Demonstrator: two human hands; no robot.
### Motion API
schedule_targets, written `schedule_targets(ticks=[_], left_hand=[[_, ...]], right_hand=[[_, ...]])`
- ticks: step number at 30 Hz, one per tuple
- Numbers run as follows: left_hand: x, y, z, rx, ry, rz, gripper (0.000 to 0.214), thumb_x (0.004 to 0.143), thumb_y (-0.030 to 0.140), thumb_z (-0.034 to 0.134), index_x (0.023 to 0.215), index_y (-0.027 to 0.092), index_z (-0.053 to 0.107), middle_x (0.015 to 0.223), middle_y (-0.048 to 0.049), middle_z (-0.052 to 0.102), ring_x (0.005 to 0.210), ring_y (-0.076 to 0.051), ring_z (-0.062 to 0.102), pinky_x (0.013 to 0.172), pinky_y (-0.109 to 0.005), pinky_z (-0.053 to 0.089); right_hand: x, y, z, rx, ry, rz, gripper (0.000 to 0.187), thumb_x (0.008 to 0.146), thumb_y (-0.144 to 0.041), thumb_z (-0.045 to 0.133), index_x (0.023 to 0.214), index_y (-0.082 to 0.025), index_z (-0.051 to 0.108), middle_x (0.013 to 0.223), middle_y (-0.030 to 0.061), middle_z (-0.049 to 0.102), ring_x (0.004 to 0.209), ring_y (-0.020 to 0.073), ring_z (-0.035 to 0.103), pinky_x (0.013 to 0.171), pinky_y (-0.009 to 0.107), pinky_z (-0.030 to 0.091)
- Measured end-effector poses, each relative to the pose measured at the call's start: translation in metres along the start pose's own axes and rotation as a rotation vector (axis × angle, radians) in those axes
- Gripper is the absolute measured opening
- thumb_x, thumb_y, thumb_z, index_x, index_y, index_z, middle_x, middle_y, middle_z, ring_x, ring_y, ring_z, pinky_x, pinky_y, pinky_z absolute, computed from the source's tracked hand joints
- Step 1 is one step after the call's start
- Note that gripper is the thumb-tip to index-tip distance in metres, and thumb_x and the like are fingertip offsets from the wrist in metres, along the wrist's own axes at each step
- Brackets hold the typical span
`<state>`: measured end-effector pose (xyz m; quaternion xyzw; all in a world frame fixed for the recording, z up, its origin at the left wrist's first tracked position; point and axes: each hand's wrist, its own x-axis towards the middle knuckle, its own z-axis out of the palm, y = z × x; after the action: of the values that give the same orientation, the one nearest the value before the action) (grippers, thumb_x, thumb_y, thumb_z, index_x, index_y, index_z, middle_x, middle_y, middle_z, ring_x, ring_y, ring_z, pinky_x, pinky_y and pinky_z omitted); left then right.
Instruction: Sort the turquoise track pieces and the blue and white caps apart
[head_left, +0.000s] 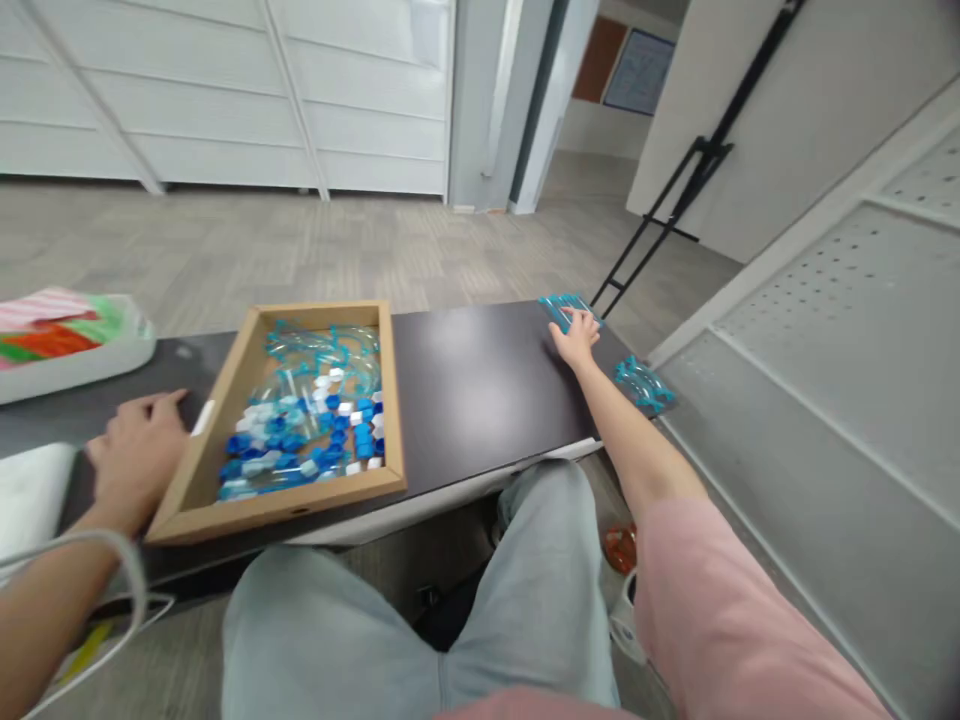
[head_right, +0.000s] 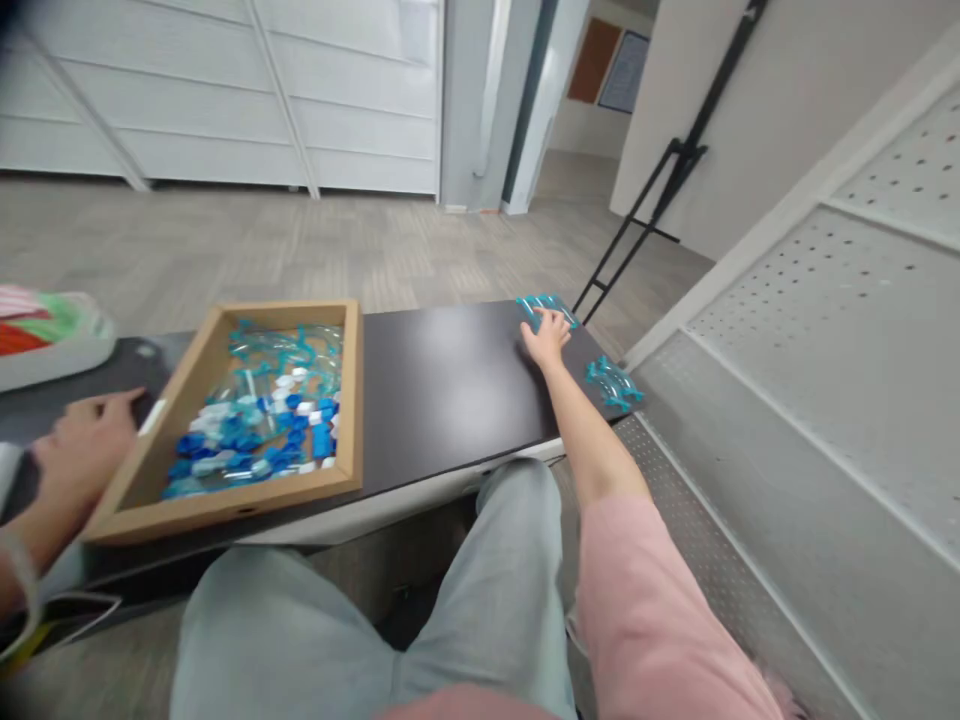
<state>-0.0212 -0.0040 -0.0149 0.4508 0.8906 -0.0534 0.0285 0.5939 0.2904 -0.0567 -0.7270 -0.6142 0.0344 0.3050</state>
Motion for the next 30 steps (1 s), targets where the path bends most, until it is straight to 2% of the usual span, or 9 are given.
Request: schedule_targets(ticks=[1, 5, 8, 12, 14, 16, 19, 23, 30], left_hand=[[-0.002, -0.005, 0.002, -0.072, 0.047, -0.027, 0.074, 0.118, 0.044, 0.025, 0.183, 0.018, 0.047, 0.178, -0.0302, 0.051, 0.167, -0.045, 0.055, 0.132, -0.062, 0.048], [-0.004, -0.004, 0.005, -0.22, 0.09, 0.037, 0.077, 0.115, 0.049, 0.042, 0.179, 0.007, 0.05, 0.185, -0.0328, 0.043, 0.165, -0.051, 0.052, 0.135, -0.066, 0.042], [-0.004, -0.001, 0.005, -0.286, 0.121, 0.048, 0.076, 0.117, 0.047, 0.044, 0.18, 0.005, 0.049, 0.188, -0.0315, 0.042, 0.166, -0.049, 0.047, 0.137, -0.066, 0.038], [-0.005, 0.0, 0.008, -0.327, 0.131, 0.071, 0.078, 0.117, 0.05, 0.046, 0.179, 0.003, 0.05, 0.19, -0.0312, 0.04, 0.169, -0.048, 0.043, 0.138, -0.064, 0.035], [-0.005, 0.0, 0.01, -0.338, 0.15, 0.06, 0.077, 0.116, 0.05, 0.047, 0.179, 0.006, 0.052, 0.19, -0.0303, 0.041, 0.17, -0.048, 0.043, 0.138, -0.064, 0.035], [-0.004, 0.002, 0.013, -0.347, 0.171, 0.045, 0.075, 0.115, 0.049, 0.047, 0.177, 0.009, 0.055, 0.189, -0.0293, 0.044, 0.17, -0.048, 0.044, 0.137, -0.064, 0.036], [-0.001, 0.003, 0.017, -0.356, 0.194, 0.047, 0.074, 0.114, 0.051, 0.046, 0.176, 0.011, 0.058, 0.187, -0.0293, 0.046, 0.169, -0.048, 0.045, 0.136, -0.063, 0.037], [0.0, 0.002, 0.019, -0.356, 0.197, 0.059, 0.076, 0.114, 0.052, 0.048, 0.176, 0.008, 0.057, 0.185, -0.0307, 0.048, 0.168, -0.049, 0.045, 0.135, -0.063, 0.038], [0.001, 0.001, 0.018, -0.367, 0.194, 0.068, 0.075, 0.114, 0.051, 0.048, 0.175, 0.007, 0.057, 0.184, -0.0326, 0.05, 0.168, -0.05, 0.046, 0.135, -0.065, 0.038]], right_hand=[[-0.003, -0.006, 0.002, 0.025, -0.016, -0.062, 0.06, 0.095, -0.041, 0.068, 0.154, -0.027, 0.069, 0.16, 0.022, 0.06, 0.149, 0.0456, 0.053, 0.124, 0.069, 0.045], [-0.024, -0.059, 0.013, 0.121, -0.12, -0.361, 0.072, 0.093, -0.043, 0.071, 0.163, -0.026, 0.063, 0.154, 0.0214, 0.066, 0.133, 0.0439, 0.062, 0.12, 0.069, 0.048], [-0.057, -0.126, 0.015, 0.158, -0.245, -0.557, 0.073, 0.099, -0.046, 0.071, 0.169, -0.025, 0.061, 0.154, 0.0208, 0.07, 0.128, 0.0419, 0.066, 0.119, 0.066, 0.048], [-0.118, -0.225, 0.017, 0.12, -0.474, -0.78, 0.052, 0.111, -0.047, 0.066, 0.159, -0.028, 0.072, 0.146, 0.0171, 0.079, 0.127, 0.0396, 0.07, 0.121, 0.06, 0.045], [-0.147, -0.266, 0.023, 0.057, -0.561, -0.876, 0.049, 0.114, -0.05, 0.067, 0.158, -0.028, 0.074, 0.149, 0.0166, 0.08, 0.138, 0.0414, 0.068, 0.124, 0.059, 0.044], [-0.169, -0.296, 0.033, -0.043, -0.602, -0.901, 0.051, 0.115, -0.055, 0.069, 0.155, -0.026, 0.076, 0.155, 0.0185, 0.077, 0.149, 0.0439, 0.065, 0.127, 0.06, 0.042], [-0.187, -0.318, 0.046, -0.192, -0.602, -0.877, 0.056, 0.113, -0.064, 0.072, 0.149, -0.021, 0.078, 0.157, 0.0232, 0.076, 0.151, 0.0478, 0.064, 0.127, 0.063, 0.042], [-0.193, -0.319, 0.048, -0.221, -0.566, -0.891, 0.059, 0.108, -0.063, 0.08, 0.146, -0.018, 0.076, 0.148, 0.0232, 0.081, 0.139, 0.0458, 0.072, 0.127, 0.062, 0.04], [-0.191, -0.314, 0.043, -0.061, -0.581, -0.846, 0.036, 0.106, -0.049, 0.084, 0.133, -0.025, 0.085, 0.136, 0.0141, 0.087, 0.131, 0.0381, 0.079, 0.129, 0.057, 0.043]])
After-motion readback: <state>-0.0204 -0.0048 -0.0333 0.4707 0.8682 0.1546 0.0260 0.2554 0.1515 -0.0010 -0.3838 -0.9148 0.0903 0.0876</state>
